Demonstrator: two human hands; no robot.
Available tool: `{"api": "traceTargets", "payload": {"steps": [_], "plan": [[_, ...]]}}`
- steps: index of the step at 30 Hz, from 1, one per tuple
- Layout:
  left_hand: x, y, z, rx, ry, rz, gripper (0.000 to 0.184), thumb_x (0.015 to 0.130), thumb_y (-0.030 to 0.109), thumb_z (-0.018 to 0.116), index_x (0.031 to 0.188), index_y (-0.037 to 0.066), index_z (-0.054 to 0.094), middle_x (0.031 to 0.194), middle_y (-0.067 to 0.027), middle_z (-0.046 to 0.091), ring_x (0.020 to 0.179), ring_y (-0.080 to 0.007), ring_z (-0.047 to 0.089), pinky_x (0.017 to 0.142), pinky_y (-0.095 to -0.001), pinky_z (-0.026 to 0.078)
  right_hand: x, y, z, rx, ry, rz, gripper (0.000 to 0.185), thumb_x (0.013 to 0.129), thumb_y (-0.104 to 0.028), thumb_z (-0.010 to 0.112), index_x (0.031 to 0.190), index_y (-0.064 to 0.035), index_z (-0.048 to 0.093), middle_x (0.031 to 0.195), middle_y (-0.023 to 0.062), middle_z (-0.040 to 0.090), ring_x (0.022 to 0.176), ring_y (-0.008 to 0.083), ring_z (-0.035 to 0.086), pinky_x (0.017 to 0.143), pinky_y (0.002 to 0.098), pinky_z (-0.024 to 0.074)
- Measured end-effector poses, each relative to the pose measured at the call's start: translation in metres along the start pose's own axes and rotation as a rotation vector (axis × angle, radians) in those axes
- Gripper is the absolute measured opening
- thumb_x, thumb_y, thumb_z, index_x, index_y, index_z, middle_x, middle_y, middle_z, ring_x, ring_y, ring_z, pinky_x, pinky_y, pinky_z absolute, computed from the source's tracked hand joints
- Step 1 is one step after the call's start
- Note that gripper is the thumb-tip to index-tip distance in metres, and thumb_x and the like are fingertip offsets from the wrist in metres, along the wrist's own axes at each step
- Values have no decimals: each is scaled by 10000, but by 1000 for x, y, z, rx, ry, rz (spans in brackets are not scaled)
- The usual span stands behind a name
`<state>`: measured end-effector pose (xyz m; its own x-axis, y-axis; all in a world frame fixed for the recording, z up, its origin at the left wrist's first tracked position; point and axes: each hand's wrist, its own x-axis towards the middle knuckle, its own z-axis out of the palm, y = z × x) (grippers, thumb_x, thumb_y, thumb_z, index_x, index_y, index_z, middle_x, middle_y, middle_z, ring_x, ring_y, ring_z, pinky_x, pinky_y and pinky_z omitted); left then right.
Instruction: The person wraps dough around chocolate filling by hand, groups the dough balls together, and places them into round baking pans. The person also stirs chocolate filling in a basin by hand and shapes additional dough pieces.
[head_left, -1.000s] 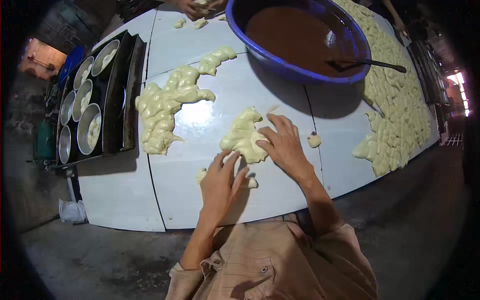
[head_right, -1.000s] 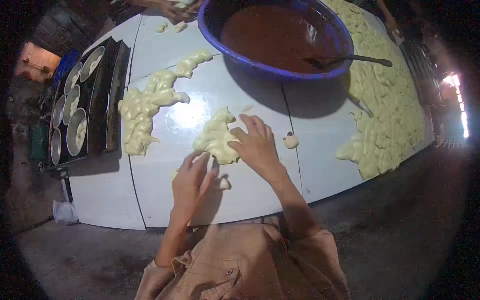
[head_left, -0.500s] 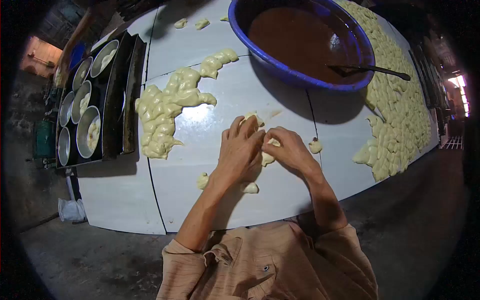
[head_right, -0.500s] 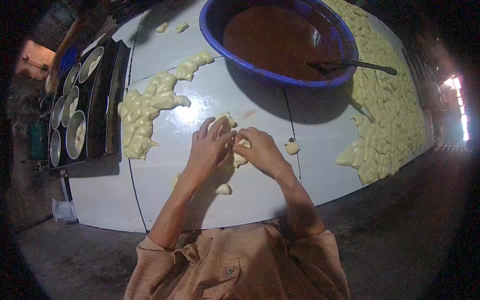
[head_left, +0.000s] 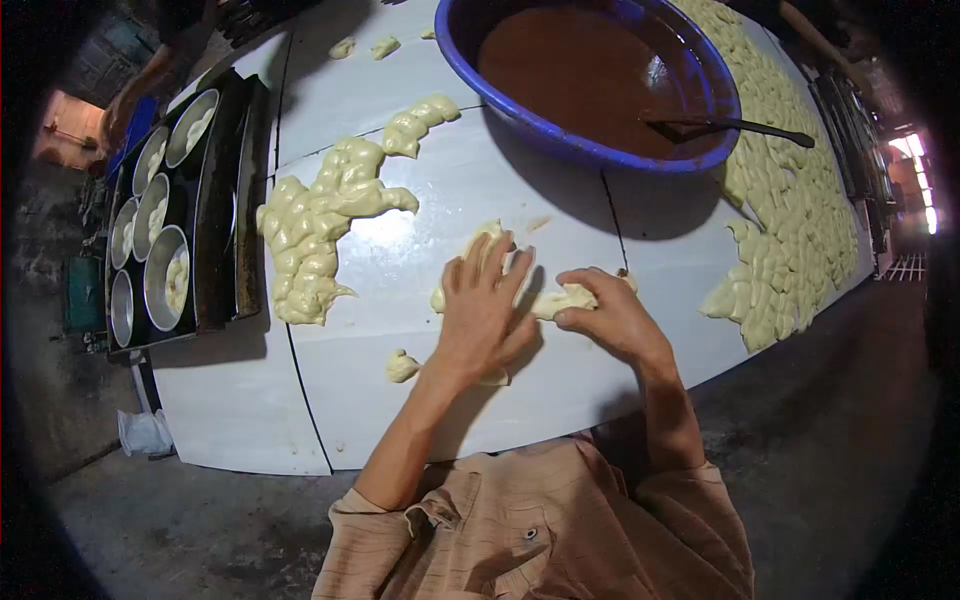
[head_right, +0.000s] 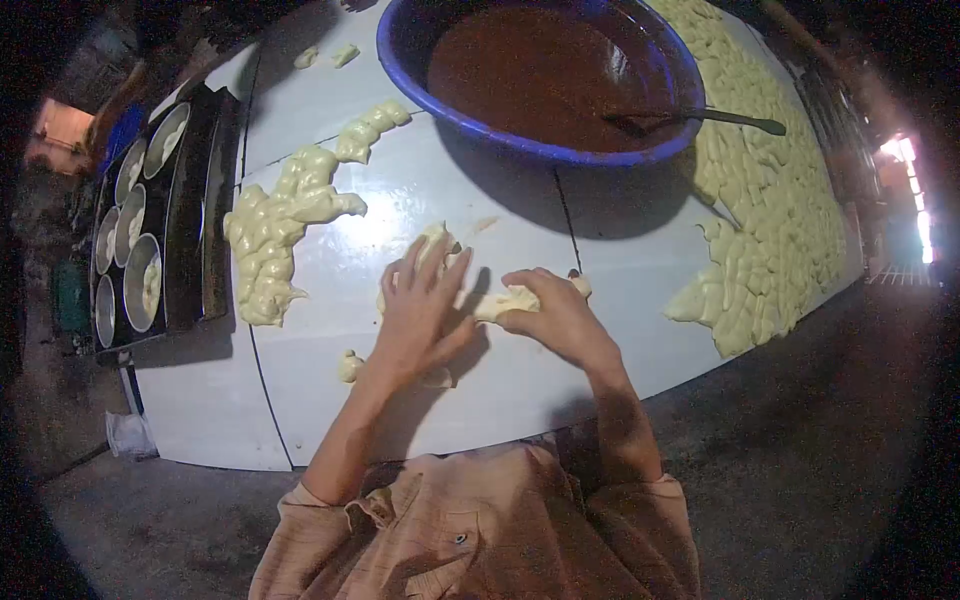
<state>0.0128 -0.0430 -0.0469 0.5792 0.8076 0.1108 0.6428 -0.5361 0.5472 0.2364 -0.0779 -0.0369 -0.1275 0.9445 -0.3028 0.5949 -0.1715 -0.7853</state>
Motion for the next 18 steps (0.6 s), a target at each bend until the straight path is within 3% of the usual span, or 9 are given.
{"api": "traceTargets", "payload": {"steps": [4, 5, 6, 8, 9, 12, 14, 15, 18], "plan": [[12, 17, 25, -11, 3, 91, 474, 778, 262, 757, 1192, 88, 606, 1152, -109, 641, 1142, -249, 551, 982, -481, 333, 3, -18, -1, -167, 6, 18, 301, 810, -176, 717, 1051, -12, 642, 1016, 176, 640, 981, 352, 618, 834, 434, 469], [14, 17, 30, -5, 87, 97, 272, 792, 273, 748, 987, 98, 676, 855, -30, 696, 913, -189, 625, 898, -431, 359, 3, -18, -5, -225, 47, -92, 256, 838, -183, 703, 1008, -12, 616, 975, 157, 641, 909, 289, 633, 779, 394, 479], [15, 17, 31, -23, 103, 93, 177, 817, 274, 723, 886, 111, 710, 759, -30, 691, 818, -197, 635, 860, -407, 361, 2, -22, -8, -132, 1, 4, 254, 840, -186, 706, 999, -16, 606, 966, 153, 637, 879, 260, 628, 755, 379, 481], [15, 17, 30, -24, 125, 86, 103, 832, 227, 689, 824, 125, 705, 727, -30, 677, 776, -200, 634, 860, -403, 362, -1, -33, -16, 54, -89, 197, 251, 844, -191, 713, 983, -25, 586, 949, 144, 629, 819, 204, 619, 707, 348, 484], [14, 16, 28, -37, 107, 84, 83, 825, 209, 685, 808, 129, 699, 718, -30, 672, 774, -200, 632, 859, -400, 363, -1, -16, -10, 165, -56, 168, 292, 851, -221, 728, 1008, -24, 580, 902, 92, 628, 761, 124, 580, 647, 293, 472], [12, 12, 24, -54, 62, 75, 43, 805, 163, 673, 771, 139, 684, 699, -28, 658, 773, -197, 627, 858, -393, 366, 0, -6, 4, 575, -23, 69, 310, 850, -223, 738, 1027, -17, 589, 866, 37, 631, 766, 98, 577, 631, 261, 464], [10, 10, 28, -43, 37, 73, 30, 790, 141, 669, 760, 142, 674, 695, -21, 651, 777, -195, 624, 862, -390, 367, 0, -11, 2, 461, -56, 95, 239, 856, -179, 723, 995, -18, 615, 832, -5, 609, 751, 71, 552, 625, 228, 446], [9, 9, 24, 33, -105, 41, 113, 818, 193, 699, 926, 170, 726, 826, -1, 699, 863, -186, 645, 877, -423, 385, 2, -8, 3, 455, -66, 108, 221, 852, -170, 723, 979, -22, 621, 823, -6, 605, 740, 67, 547, 621, 227, 445], [8, 10, 32, 64, 87, 84, 96, 817, 182, 693, 909, 176, 722, 827, 21, 701, 902, -172, 642, 886, -416, 383, -4, -14, -3, 617, -98, 178, 153, 830, -136, 725, 915, -44, 636, 771, -14, 589, 678, 59, 533, 604, 233, 440]]}}
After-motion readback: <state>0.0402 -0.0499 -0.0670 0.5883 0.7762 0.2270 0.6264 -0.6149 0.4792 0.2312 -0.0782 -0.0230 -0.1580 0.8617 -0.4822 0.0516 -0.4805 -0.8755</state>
